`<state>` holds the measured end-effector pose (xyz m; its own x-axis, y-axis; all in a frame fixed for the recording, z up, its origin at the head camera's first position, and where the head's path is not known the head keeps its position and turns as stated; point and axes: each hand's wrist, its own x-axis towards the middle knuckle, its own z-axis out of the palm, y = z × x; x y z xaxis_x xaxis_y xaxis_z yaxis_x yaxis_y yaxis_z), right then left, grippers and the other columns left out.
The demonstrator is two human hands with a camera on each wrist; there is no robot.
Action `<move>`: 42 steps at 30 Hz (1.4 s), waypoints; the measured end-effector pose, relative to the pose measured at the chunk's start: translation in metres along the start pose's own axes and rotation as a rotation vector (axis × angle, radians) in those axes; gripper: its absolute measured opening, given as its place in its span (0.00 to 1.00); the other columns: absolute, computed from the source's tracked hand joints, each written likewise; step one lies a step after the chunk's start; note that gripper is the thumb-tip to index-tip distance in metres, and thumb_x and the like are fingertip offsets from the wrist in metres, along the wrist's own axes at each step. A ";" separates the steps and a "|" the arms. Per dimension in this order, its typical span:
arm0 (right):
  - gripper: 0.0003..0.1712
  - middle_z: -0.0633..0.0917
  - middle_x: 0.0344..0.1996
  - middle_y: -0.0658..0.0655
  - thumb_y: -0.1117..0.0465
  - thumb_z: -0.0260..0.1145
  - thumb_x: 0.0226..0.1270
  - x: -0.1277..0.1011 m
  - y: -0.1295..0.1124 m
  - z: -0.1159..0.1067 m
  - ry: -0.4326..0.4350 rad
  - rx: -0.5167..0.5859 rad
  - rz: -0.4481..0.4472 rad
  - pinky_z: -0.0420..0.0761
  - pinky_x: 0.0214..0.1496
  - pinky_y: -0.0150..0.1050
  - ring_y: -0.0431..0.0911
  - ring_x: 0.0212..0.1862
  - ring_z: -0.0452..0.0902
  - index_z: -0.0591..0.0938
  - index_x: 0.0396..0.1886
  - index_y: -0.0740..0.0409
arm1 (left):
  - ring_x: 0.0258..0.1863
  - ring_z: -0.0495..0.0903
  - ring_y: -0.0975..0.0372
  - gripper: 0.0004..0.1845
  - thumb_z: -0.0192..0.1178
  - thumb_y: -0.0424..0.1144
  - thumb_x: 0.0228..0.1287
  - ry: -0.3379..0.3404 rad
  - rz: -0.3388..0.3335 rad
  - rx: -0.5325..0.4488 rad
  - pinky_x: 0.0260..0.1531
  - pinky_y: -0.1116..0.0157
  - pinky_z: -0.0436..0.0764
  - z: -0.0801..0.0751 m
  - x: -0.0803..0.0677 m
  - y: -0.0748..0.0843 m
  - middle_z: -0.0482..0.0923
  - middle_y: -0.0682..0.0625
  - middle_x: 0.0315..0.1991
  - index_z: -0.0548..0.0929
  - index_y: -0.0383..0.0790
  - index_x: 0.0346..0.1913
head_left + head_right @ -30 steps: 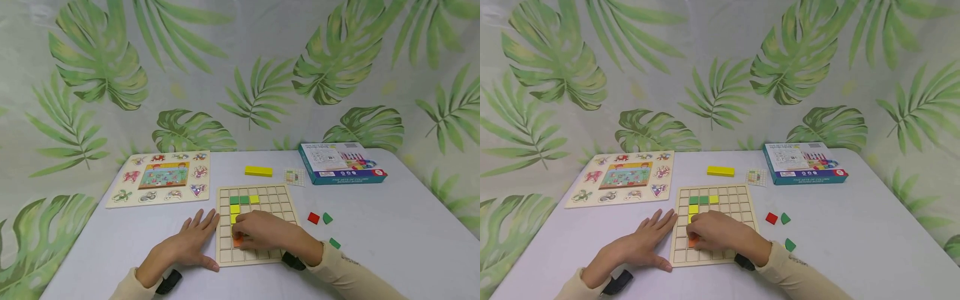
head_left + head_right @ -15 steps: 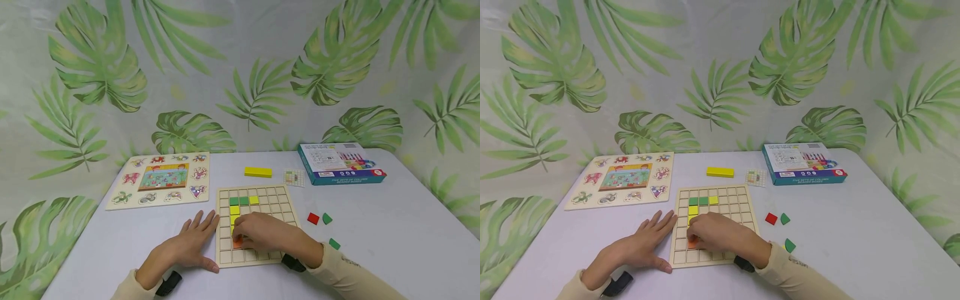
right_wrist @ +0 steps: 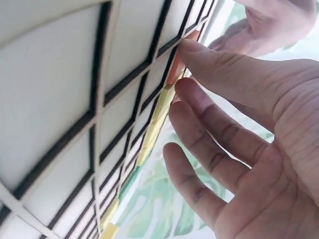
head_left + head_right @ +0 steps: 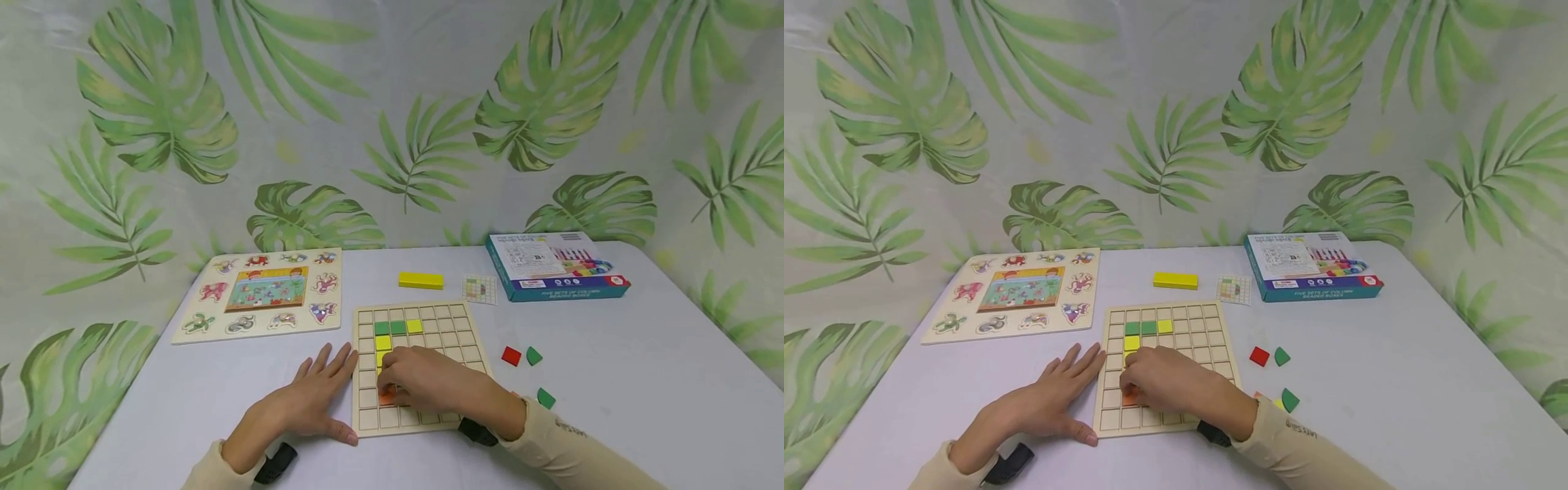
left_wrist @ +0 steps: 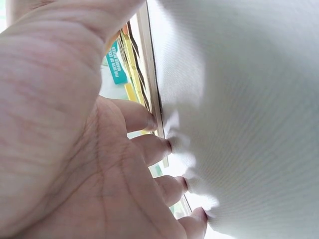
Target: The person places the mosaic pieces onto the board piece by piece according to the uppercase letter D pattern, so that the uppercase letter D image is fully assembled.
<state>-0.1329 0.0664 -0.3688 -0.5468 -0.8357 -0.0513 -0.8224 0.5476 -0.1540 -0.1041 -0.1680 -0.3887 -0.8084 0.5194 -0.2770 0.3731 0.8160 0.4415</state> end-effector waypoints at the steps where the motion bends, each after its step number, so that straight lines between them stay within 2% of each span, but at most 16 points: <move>1: 0.06 0.83 0.35 0.43 0.57 0.74 0.63 -0.001 0.000 -0.001 -0.005 -0.002 0.000 0.78 0.44 0.30 0.36 0.36 0.73 0.90 0.40 0.45 | 0.79 0.35 0.37 0.67 0.73 0.67 0.45 -0.001 0.000 -0.002 0.72 0.33 0.45 0.000 0.000 0.000 0.41 0.39 0.82 0.49 0.35 0.80; 6: 0.14 0.85 0.42 0.43 0.59 0.74 0.61 -0.012 0.003 -0.005 -0.049 -0.041 -0.003 0.80 0.51 0.34 0.38 0.43 0.77 0.88 0.48 0.43 | 0.79 0.35 0.37 0.68 0.73 0.67 0.45 -0.004 -0.001 -0.003 0.72 0.33 0.44 0.001 0.001 0.001 0.41 0.38 0.81 0.49 0.35 0.80; 8: 0.16 0.86 0.44 0.43 0.57 0.74 0.62 -0.018 0.006 -0.006 -0.070 -0.047 0.007 0.80 0.54 0.36 0.39 0.47 0.78 0.88 0.50 0.43 | 0.79 0.35 0.37 0.68 0.73 0.67 0.44 -0.002 -0.004 0.002 0.72 0.33 0.44 0.002 0.001 0.001 0.41 0.39 0.82 0.49 0.36 0.80; 13: 0.17 0.86 0.46 0.43 0.53 0.75 0.61 -0.037 0.016 -0.011 -0.078 -0.003 0.046 0.80 0.57 0.39 0.40 0.50 0.79 0.86 0.50 0.44 | 0.79 0.35 0.38 0.68 0.73 0.67 0.44 0.006 -0.012 0.002 0.72 0.34 0.44 0.002 0.001 -0.001 0.41 0.39 0.82 0.49 0.36 0.80; 22: 0.15 0.84 0.46 0.43 0.51 0.75 0.60 -0.072 0.037 -0.014 -0.066 0.074 0.130 0.80 0.57 0.43 0.41 0.48 0.78 0.87 0.47 0.44 | 0.80 0.34 0.39 0.68 0.74 0.66 0.44 -0.005 -0.017 -0.006 0.73 0.34 0.43 0.002 0.001 0.001 0.41 0.40 0.82 0.49 0.36 0.80; 29: 0.13 0.83 0.43 0.41 0.51 0.77 0.58 -0.094 0.050 -0.020 -0.063 0.117 0.165 0.80 0.53 0.45 0.39 0.45 0.76 0.85 0.43 0.44 | 0.80 0.34 0.38 0.68 0.74 0.66 0.44 0.000 -0.012 -0.009 0.72 0.34 0.43 0.001 0.001 0.001 0.40 0.39 0.82 0.49 0.35 0.80; 37: 0.14 0.80 0.39 0.37 0.51 0.78 0.56 -0.113 0.067 -0.018 -0.113 0.279 0.271 0.80 0.48 0.39 0.36 0.41 0.73 0.83 0.40 0.40 | 0.80 0.34 0.38 0.68 0.74 0.66 0.44 -0.011 -0.016 -0.011 0.72 0.34 0.43 0.001 0.002 0.002 0.40 0.39 0.82 0.49 0.36 0.80; 42: 0.16 0.80 0.37 0.38 0.50 0.80 0.53 -0.117 0.075 -0.021 -0.154 0.339 0.339 0.79 0.48 0.39 0.38 0.42 0.74 0.83 0.39 0.40 | 0.80 0.35 0.38 0.68 0.74 0.66 0.44 -0.008 -0.026 -0.005 0.72 0.34 0.44 0.000 0.001 0.003 0.40 0.40 0.82 0.49 0.36 0.80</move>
<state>-0.1340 0.2060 -0.3533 -0.7240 -0.6234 -0.2951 -0.4912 0.7664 -0.4140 -0.1038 -0.1657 -0.3874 -0.8138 0.5005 -0.2953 0.3501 0.8279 0.4382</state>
